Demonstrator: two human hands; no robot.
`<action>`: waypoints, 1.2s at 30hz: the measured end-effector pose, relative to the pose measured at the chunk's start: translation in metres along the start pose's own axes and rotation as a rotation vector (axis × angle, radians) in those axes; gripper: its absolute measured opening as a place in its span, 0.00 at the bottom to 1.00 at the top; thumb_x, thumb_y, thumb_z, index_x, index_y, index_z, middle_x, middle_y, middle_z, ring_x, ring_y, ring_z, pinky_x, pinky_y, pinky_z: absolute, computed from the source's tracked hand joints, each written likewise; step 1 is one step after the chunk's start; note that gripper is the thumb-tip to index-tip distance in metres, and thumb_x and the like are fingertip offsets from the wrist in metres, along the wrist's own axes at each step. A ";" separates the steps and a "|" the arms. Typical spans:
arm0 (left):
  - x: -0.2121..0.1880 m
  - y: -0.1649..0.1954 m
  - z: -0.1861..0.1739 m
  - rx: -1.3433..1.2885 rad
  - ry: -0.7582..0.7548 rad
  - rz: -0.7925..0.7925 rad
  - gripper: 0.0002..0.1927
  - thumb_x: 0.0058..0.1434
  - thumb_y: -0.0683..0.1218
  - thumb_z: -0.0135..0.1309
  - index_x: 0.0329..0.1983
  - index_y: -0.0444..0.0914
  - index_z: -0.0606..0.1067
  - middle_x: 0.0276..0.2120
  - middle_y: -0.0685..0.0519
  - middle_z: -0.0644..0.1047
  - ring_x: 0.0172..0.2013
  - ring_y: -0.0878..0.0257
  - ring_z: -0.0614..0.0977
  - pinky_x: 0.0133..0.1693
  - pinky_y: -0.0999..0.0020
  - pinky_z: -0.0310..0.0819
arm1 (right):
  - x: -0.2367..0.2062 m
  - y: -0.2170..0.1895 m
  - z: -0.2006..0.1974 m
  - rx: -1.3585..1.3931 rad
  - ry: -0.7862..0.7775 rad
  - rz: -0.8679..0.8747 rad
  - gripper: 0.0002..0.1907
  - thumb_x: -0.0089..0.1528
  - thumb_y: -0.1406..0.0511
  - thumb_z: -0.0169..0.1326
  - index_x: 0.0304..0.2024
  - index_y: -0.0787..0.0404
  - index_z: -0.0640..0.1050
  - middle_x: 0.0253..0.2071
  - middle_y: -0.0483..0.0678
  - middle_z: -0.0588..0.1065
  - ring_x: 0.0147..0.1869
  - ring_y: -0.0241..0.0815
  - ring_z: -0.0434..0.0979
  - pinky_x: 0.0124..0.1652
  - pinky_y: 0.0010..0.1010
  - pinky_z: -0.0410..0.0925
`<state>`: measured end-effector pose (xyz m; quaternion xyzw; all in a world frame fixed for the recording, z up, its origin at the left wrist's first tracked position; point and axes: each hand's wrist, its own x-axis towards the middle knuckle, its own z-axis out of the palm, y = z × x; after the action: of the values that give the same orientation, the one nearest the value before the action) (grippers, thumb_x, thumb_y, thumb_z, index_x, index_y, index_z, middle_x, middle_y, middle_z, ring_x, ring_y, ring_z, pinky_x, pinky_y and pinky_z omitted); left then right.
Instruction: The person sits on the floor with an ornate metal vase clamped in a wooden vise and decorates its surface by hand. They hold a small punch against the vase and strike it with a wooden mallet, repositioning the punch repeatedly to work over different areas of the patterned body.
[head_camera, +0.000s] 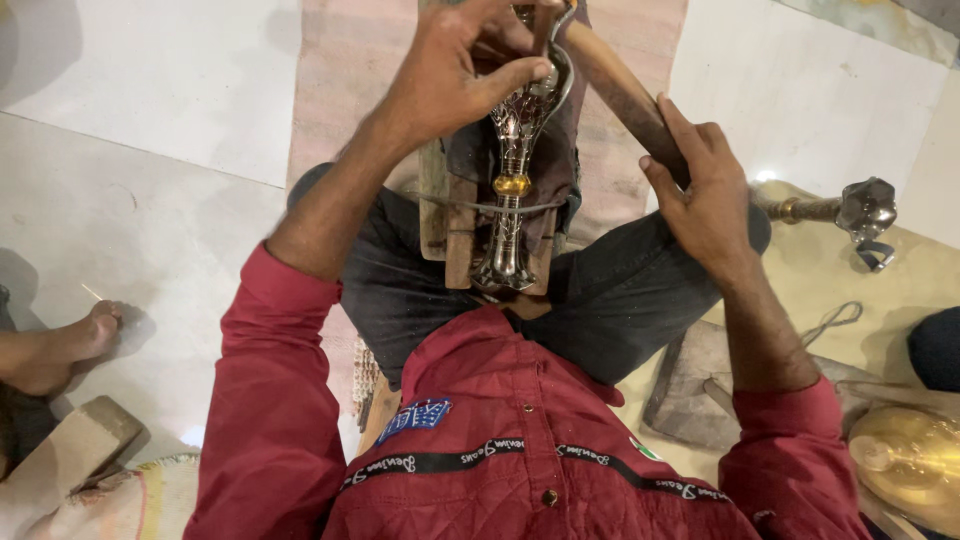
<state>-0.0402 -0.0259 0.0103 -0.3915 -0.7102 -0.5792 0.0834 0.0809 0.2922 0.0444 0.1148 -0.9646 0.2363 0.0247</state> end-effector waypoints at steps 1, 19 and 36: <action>0.004 0.000 0.001 0.021 -0.030 -0.036 0.18 0.74 0.41 0.66 0.62 0.39 0.72 0.42 0.49 0.83 0.44 0.60 0.89 0.49 0.65 0.88 | -0.001 0.000 0.002 0.042 0.027 -0.016 0.33 0.71 0.65 0.60 0.77 0.54 0.65 0.50 0.55 0.72 0.49 0.50 0.76 0.47 0.42 0.71; -0.013 0.001 0.030 0.208 0.168 -0.014 0.30 0.71 0.41 0.65 0.71 0.47 0.66 0.43 0.52 0.85 0.44 0.61 0.90 0.44 0.67 0.88 | 0.040 -0.006 -0.065 -0.019 0.142 -0.275 0.27 0.71 0.71 0.60 0.72 0.59 0.70 0.52 0.58 0.72 0.56 0.52 0.74 0.54 0.43 0.71; -0.010 -0.001 0.038 0.234 0.173 -0.006 0.28 0.72 0.43 0.64 0.71 0.50 0.67 0.40 0.53 0.85 0.40 0.63 0.90 0.41 0.68 0.88 | 0.053 -0.057 -0.120 -0.639 0.115 -0.523 0.33 0.66 0.76 0.62 0.73 0.53 0.78 0.52 0.53 0.73 0.59 0.53 0.73 0.56 0.47 0.65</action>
<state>-0.0214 0.0029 -0.0087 -0.3257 -0.7642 -0.5241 0.1877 0.0423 0.2873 0.1823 0.3292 -0.9247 -0.0833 0.1721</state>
